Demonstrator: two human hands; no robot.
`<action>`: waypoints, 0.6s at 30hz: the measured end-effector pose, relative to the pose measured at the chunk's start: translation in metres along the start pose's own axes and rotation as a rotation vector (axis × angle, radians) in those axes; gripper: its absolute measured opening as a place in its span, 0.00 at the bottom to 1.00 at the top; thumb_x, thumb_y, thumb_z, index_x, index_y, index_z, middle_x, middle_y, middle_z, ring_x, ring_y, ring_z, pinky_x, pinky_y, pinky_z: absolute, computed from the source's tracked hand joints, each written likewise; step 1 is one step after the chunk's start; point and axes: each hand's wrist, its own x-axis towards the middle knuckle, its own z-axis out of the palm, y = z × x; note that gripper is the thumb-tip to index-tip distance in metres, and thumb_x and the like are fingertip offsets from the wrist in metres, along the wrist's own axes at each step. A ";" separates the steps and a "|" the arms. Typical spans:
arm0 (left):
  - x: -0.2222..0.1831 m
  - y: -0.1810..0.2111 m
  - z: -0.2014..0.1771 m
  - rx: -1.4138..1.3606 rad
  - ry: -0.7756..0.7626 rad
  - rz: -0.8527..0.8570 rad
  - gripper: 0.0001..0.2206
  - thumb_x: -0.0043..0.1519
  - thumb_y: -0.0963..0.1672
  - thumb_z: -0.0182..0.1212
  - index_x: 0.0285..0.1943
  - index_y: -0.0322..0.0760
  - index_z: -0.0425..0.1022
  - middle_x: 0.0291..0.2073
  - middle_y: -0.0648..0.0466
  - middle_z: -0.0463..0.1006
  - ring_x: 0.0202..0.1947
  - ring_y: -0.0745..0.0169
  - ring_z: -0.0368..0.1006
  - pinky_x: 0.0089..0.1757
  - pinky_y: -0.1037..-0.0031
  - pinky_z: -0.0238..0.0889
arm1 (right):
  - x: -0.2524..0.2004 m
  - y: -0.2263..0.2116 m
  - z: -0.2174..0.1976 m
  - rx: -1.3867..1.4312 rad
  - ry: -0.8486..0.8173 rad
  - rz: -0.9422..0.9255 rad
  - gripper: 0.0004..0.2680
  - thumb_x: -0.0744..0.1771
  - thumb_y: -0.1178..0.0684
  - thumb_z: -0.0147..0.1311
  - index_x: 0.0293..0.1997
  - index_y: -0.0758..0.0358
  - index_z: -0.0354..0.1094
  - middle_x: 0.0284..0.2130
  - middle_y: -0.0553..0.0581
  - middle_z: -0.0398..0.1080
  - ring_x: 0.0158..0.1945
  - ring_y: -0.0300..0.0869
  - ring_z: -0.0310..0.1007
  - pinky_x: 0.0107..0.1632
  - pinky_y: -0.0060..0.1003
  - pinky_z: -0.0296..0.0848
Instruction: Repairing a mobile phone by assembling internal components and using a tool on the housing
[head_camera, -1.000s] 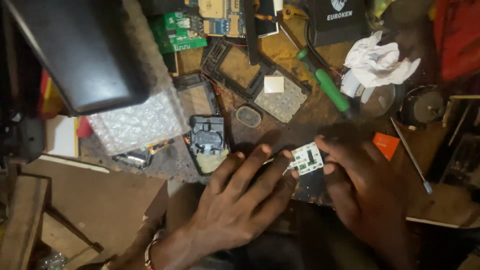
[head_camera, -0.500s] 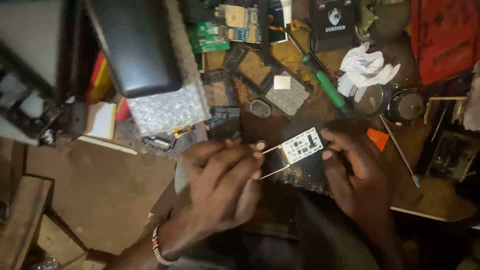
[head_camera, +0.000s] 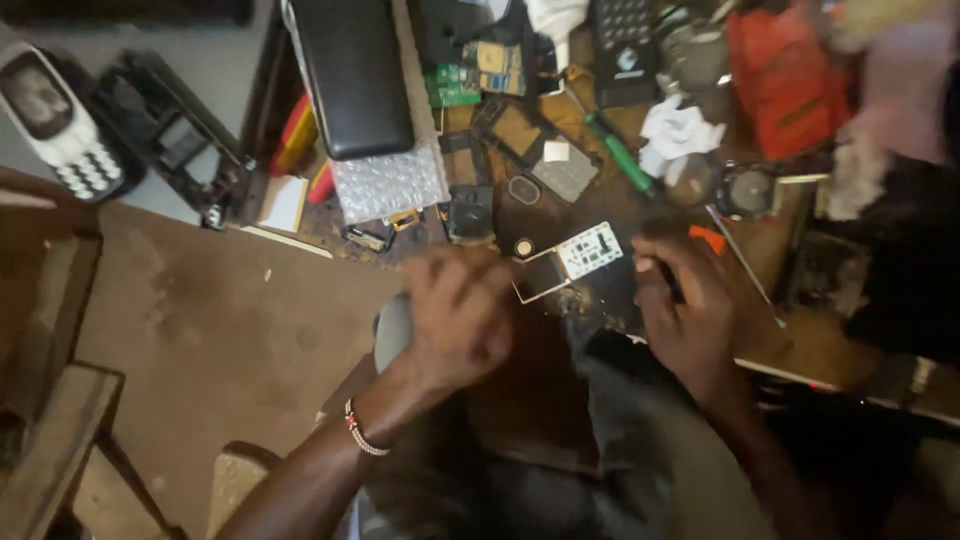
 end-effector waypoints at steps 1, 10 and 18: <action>0.005 -0.002 -0.006 -0.038 -0.003 -0.066 0.12 0.49 0.37 0.42 0.38 0.36 0.70 0.33 0.52 0.72 0.34 0.52 0.68 0.38 0.65 0.54 | -0.003 0.001 -0.001 0.063 0.004 0.072 0.03 0.62 0.65 0.48 0.33 0.69 0.68 0.21 0.59 0.64 0.19 0.43 0.67 0.23 0.32 0.66; -0.002 0.009 -0.051 -0.108 0.091 -0.339 0.08 0.53 0.37 0.47 0.40 0.31 0.68 0.24 0.50 0.67 0.26 0.50 0.63 0.35 0.64 0.52 | 0.054 -0.149 -0.073 -0.311 -0.606 -0.168 0.07 0.61 0.56 0.49 0.37 0.69 0.66 0.22 0.67 0.66 0.25 0.61 0.67 0.23 0.51 0.67; -0.002 -0.006 -0.042 0.048 -0.038 -0.257 0.06 0.52 0.41 0.54 0.37 0.37 0.68 0.29 0.50 0.67 0.28 0.51 0.64 0.36 0.65 0.54 | 0.021 -0.118 -0.019 -0.644 -0.535 -0.204 0.10 0.60 0.46 0.48 0.39 0.56 0.62 0.26 0.57 0.63 0.29 0.54 0.68 0.27 0.46 0.68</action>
